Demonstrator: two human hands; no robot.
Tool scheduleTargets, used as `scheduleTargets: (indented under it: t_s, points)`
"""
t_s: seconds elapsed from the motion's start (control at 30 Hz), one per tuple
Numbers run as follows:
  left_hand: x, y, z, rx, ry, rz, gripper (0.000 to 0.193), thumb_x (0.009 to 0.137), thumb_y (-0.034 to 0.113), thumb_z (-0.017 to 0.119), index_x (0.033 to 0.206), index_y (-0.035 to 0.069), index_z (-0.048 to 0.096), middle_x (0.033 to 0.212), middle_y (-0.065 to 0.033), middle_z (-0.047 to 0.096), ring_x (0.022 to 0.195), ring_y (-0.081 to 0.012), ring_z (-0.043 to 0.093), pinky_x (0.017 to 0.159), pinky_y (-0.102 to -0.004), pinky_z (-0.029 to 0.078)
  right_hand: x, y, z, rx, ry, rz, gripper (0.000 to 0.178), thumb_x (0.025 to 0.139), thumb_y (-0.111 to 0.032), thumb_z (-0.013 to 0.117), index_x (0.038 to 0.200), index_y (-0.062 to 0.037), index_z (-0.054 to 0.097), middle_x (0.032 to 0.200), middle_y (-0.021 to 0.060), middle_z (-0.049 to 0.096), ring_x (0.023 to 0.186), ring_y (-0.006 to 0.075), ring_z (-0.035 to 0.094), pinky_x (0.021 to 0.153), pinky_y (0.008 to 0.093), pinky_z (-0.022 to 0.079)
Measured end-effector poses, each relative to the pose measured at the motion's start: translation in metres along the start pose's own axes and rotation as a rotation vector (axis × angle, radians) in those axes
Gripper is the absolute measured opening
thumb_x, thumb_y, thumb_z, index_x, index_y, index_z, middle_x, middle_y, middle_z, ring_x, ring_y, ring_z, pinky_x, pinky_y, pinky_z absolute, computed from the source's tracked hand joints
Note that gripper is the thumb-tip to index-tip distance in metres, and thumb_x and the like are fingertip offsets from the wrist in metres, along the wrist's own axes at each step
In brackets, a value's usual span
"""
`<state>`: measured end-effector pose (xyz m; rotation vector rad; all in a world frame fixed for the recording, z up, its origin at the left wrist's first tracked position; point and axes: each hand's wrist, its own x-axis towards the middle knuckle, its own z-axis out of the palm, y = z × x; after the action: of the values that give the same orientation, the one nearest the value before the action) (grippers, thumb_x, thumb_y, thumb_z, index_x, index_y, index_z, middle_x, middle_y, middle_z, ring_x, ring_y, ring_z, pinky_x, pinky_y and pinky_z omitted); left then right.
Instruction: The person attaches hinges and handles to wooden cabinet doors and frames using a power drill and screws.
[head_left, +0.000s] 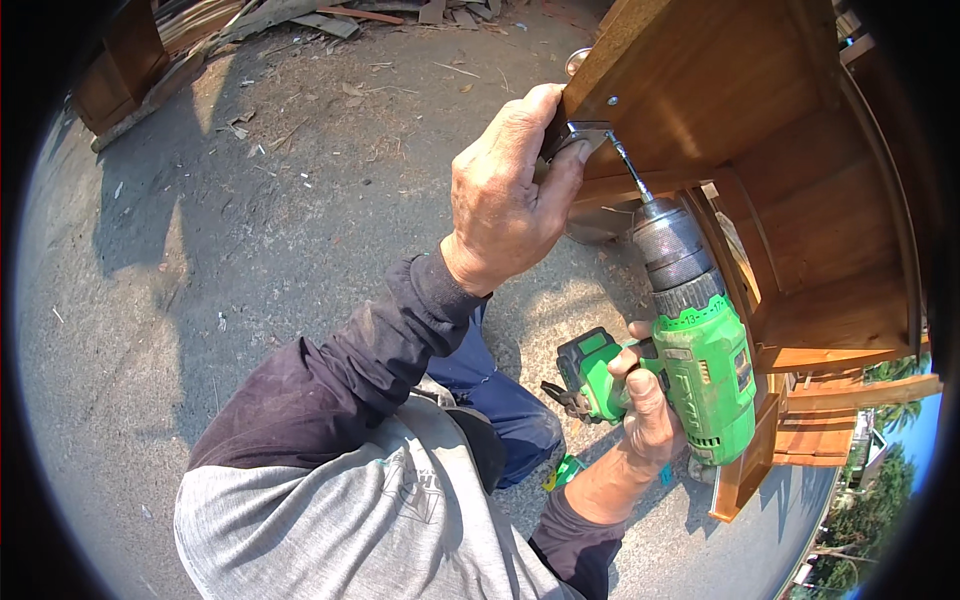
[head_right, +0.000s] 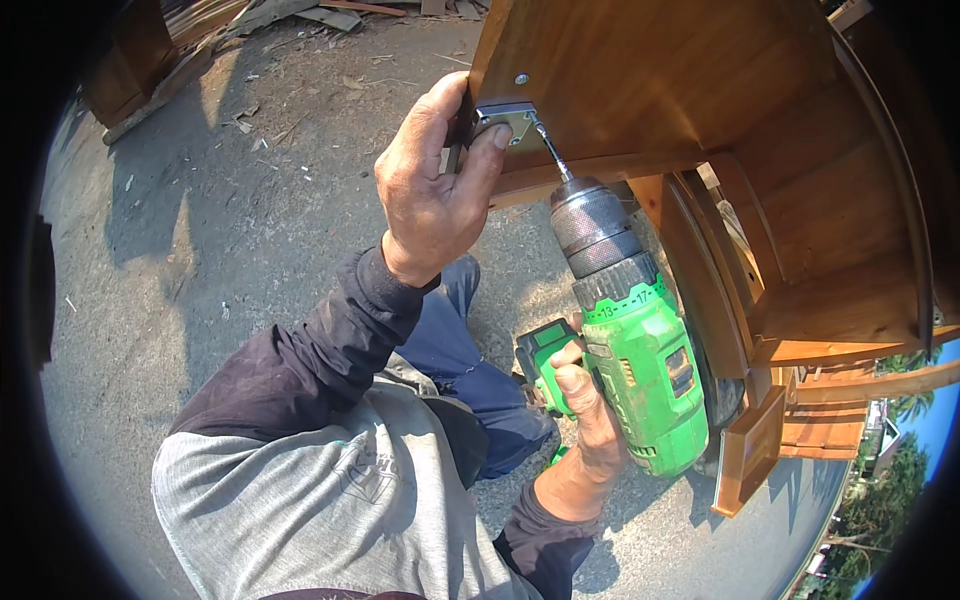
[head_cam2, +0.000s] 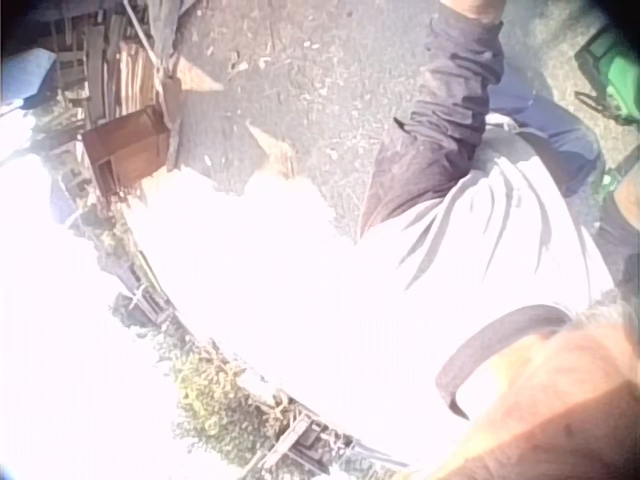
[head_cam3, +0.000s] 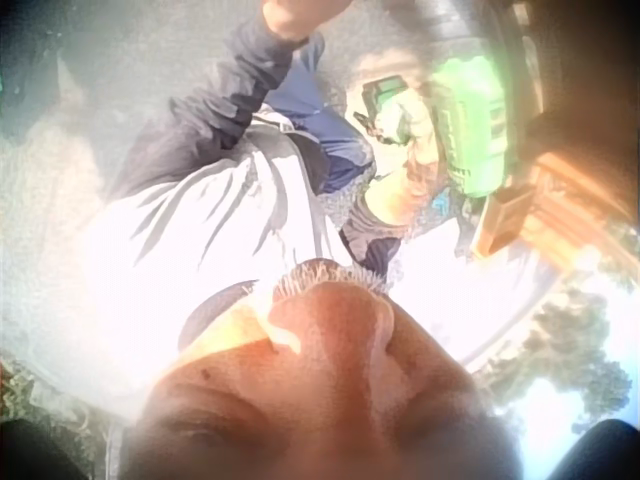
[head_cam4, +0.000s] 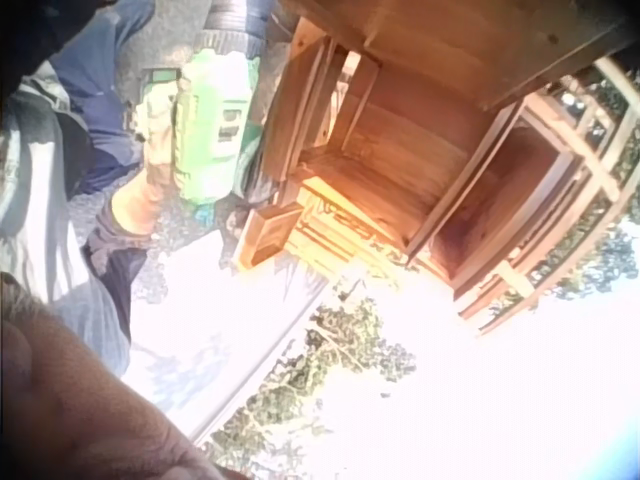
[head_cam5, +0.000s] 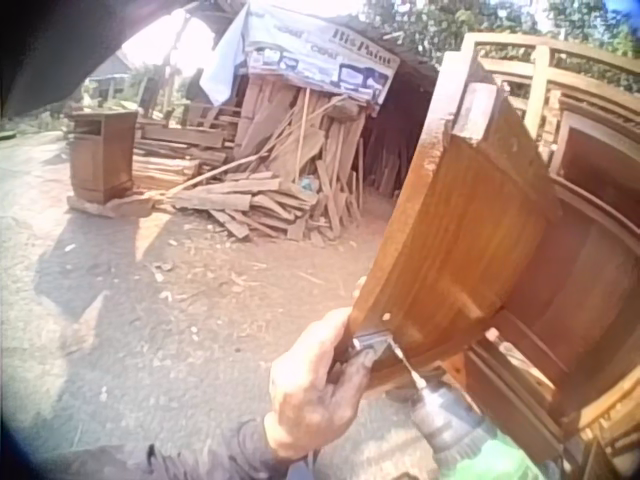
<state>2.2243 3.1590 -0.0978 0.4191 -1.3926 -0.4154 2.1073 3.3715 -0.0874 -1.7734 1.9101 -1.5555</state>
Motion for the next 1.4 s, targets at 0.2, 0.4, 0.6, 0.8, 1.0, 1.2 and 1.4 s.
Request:
scheduleTargets:
  t_s: [0.2,0.4,0.6,0.8,1.0,1.2,1.4]
  points:
    - [0.0,-0.002,0.001,0.008,0.0,-0.008,0.043,0.083,0.0,0.073,0.123,-0.005,0.059,0.104,-0.0153,0.07,0.091,-0.0172,0.069,0.081,-0.0296,0.055,0.002,-0.009,0.004,0.184,0.047,0.143,0.041,0.085,-0.016,0.066,0.116,0.0084,0.057,0.093,0.0167,0.069,0.077,0.0192,0.065,0.078,0.0321,0.05]
    - [0.0,-0.003,-0.001,-0.001,-0.014,-0.02,0.043,0.083,0.0,0.073,0.124,-0.005,0.059,0.104,-0.0154,0.07,0.091,-0.0177,0.07,0.081,-0.0298,0.055,0.008,-0.015,0.015,0.39,0.151,0.097,0.036,0.087,-0.012,0.07,0.116,0.0076,0.061,0.089,0.0113,0.069,0.076,0.0174,0.064,0.074,0.0304,0.053]
    - [0.002,-0.004,0.0,-0.006,0.006,-0.005,0.043,0.083,0.001,0.073,0.124,-0.004,0.059,0.104,-0.0154,0.07,0.09,-0.0183,0.07,0.081,-0.0297,0.055,-0.007,0.005,0.009,0.333,0.053,0.052,0.046,0.088,-0.008,0.068,0.128,0.0059,0.05,0.103,0.0199,0.063,0.072,0.0208,0.06,0.066,0.0313,0.052]
    - [0.0,-0.004,0.002,0.014,0.008,0.011,0.043,0.084,0.001,0.072,0.124,-0.004,0.059,0.104,-0.0155,0.07,0.09,-0.0182,0.07,0.08,-0.0299,0.056,-0.004,-0.002,0.018,0.52,0.175,0.11,0.044,0.087,-0.009,0.07,0.125,0.0044,0.052,0.098,0.0176,0.062,0.072,0.0207,0.06,0.064,0.031,0.051]
    - [-0.001,-0.005,0.0,0.014,-0.006,-0.001,0.044,0.084,0.001,0.072,0.125,-0.004,0.057,0.104,-0.0155,0.07,0.091,-0.0184,0.07,0.081,-0.0301,0.056,-0.007,0.002,0.014,0.45,0.105,0.097,0.047,0.088,-0.012,0.069,0.126,0.0056,0.05,0.101,0.0197,0.062,0.072,0.021,0.06,0.064,0.0319,0.051]
    - [0.005,-0.013,-0.001,0.023,0.004,0.012,0.045,0.085,0.002,0.071,0.127,-0.003,0.057,0.105,-0.0152,0.07,0.093,-0.019,0.07,0.083,-0.031,0.056,-0.011,0.012,0.015,0.545,0.091,0.066,0.054,0.087,-0.017,0.071,0.129,0.0077,0.047,0.112,0.0264,0.062,0.072,0.0227,0.063,0.064,0.0327,0.053]
    - [-0.006,-0.011,0.011,-0.037,-0.023,-0.039,0.059,0.084,0.004,0.072,0.137,0.0,0.046,0.111,-0.0143,0.066,0.081,-0.015,0.067,0.071,-0.0287,0.055,-0.061,0.024,-0.007,0.464,0.224,0.135,0.062,0.083,-0.03,0.078,0.123,0.011,0.054,0.106,0.0225,0.064,0.072,0.0233,0.065,0.064,0.0312,0.054]
